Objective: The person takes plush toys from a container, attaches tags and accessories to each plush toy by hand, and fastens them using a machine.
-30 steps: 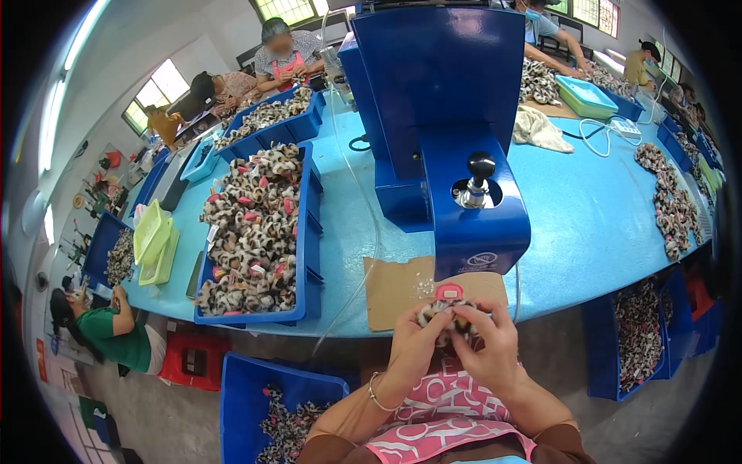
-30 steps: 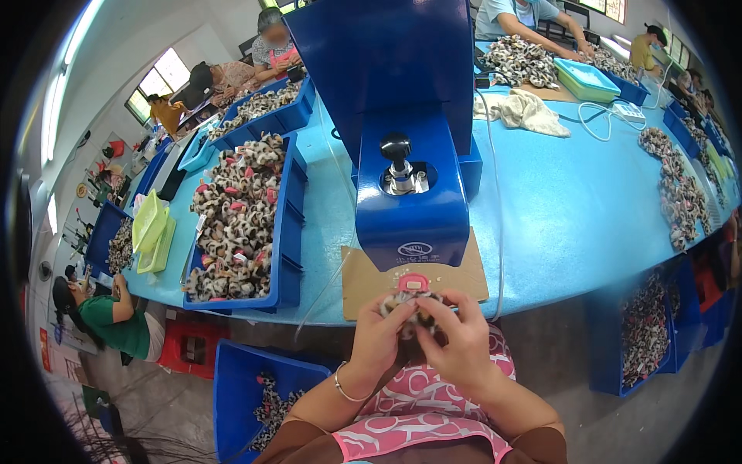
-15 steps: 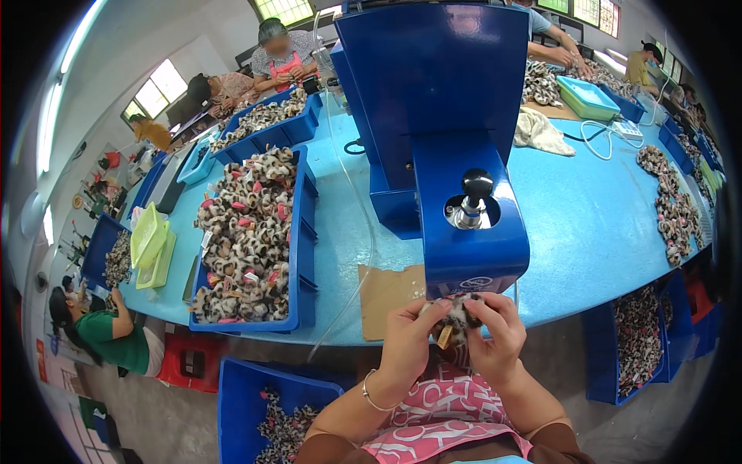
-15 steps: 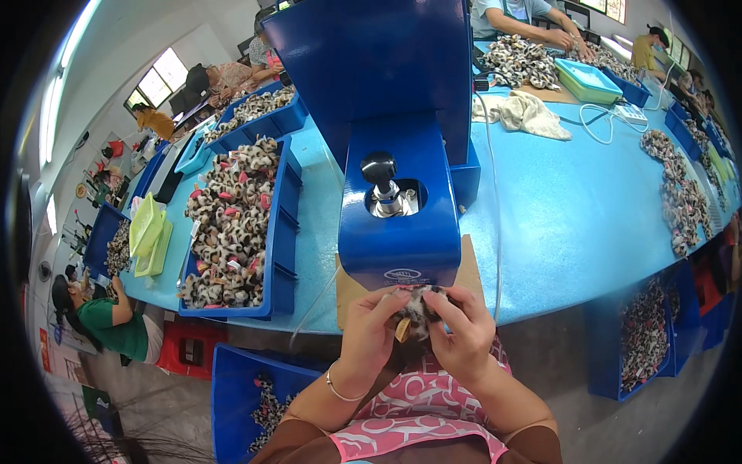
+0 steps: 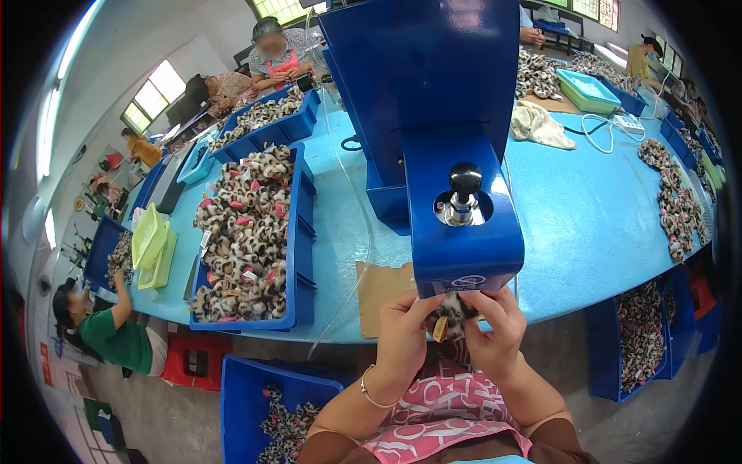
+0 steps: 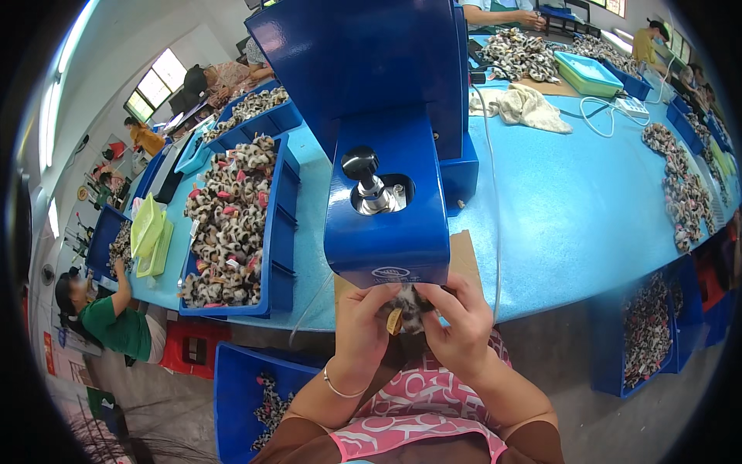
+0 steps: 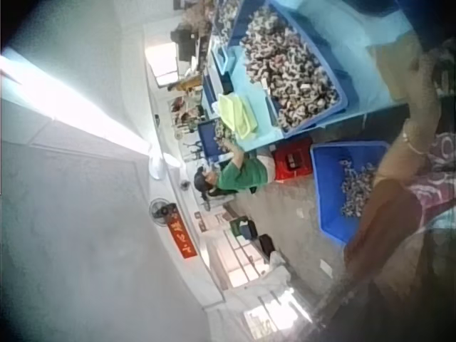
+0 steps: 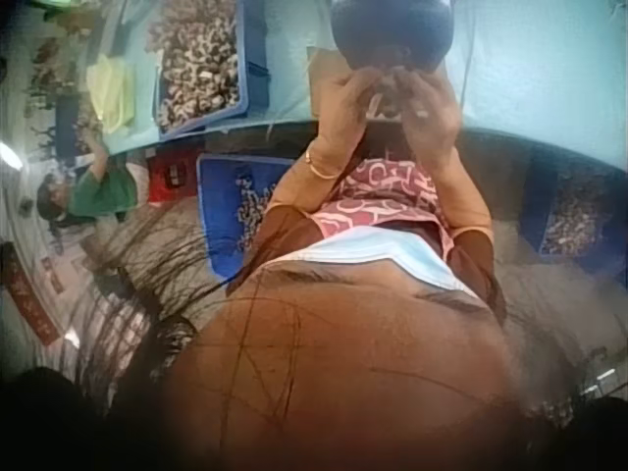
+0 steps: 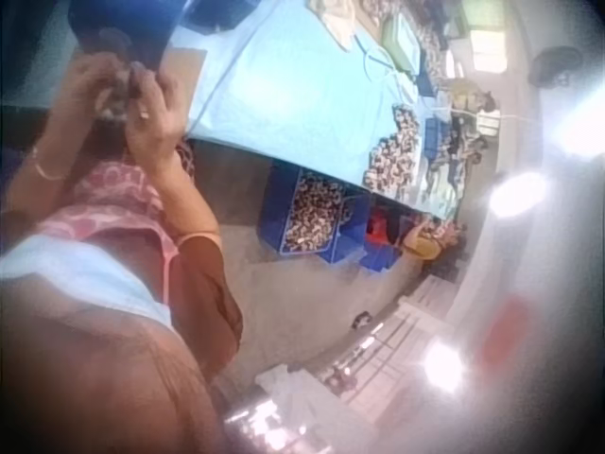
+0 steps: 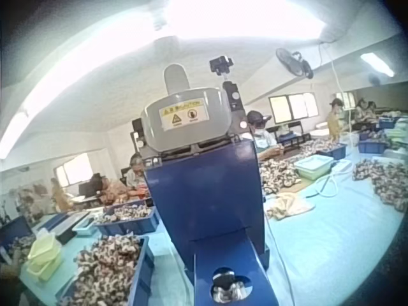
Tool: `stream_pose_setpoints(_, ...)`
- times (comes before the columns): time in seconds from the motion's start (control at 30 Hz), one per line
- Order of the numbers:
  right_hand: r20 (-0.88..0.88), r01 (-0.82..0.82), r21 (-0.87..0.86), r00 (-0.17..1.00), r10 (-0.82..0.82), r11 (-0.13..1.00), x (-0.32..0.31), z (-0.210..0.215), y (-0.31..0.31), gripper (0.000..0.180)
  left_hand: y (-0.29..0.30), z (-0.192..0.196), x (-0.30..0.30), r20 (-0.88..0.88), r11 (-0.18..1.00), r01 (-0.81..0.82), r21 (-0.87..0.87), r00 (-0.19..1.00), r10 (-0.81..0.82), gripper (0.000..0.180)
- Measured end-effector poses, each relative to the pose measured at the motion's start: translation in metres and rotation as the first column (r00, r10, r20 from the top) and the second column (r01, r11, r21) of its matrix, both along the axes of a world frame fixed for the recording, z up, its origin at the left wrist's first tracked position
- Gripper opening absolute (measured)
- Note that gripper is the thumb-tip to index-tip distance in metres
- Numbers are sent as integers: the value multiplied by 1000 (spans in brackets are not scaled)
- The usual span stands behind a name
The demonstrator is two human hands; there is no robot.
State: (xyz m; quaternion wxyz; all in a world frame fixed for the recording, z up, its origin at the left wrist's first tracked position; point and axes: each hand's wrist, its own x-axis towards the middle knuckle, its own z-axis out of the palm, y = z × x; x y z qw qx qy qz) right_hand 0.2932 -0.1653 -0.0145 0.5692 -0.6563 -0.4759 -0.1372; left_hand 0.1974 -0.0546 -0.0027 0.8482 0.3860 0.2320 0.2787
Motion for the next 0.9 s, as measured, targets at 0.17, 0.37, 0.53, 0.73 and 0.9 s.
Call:
stream_pose_setpoints(0.17,3,1,-3,1000,-1,1000,-1,0,1,42,0,0,-1,-14,999,-27,32,1000,27,11)
stream_pose_setpoints(0.37,18,-7,19,1000,7,1000,1,3,3,40,-1,3,0,1,998,-42,43,999,42,10)
stream_pose_setpoints(0.53,16,0,18,1000,0,1000,0,4,2,41,-2,4,0,3,998,-43,46,999,43,11)
stream_pose_setpoints(0.73,21,0,12,1000,0,1000,1,4,1,43,-3,4,1,7,998,-46,36,999,45,11)
stream_pose_setpoints(0.9,12,-1,23,1000,1,1000,1,3,1,43,-3,3,0,4,997,-46,54,999,46,12)
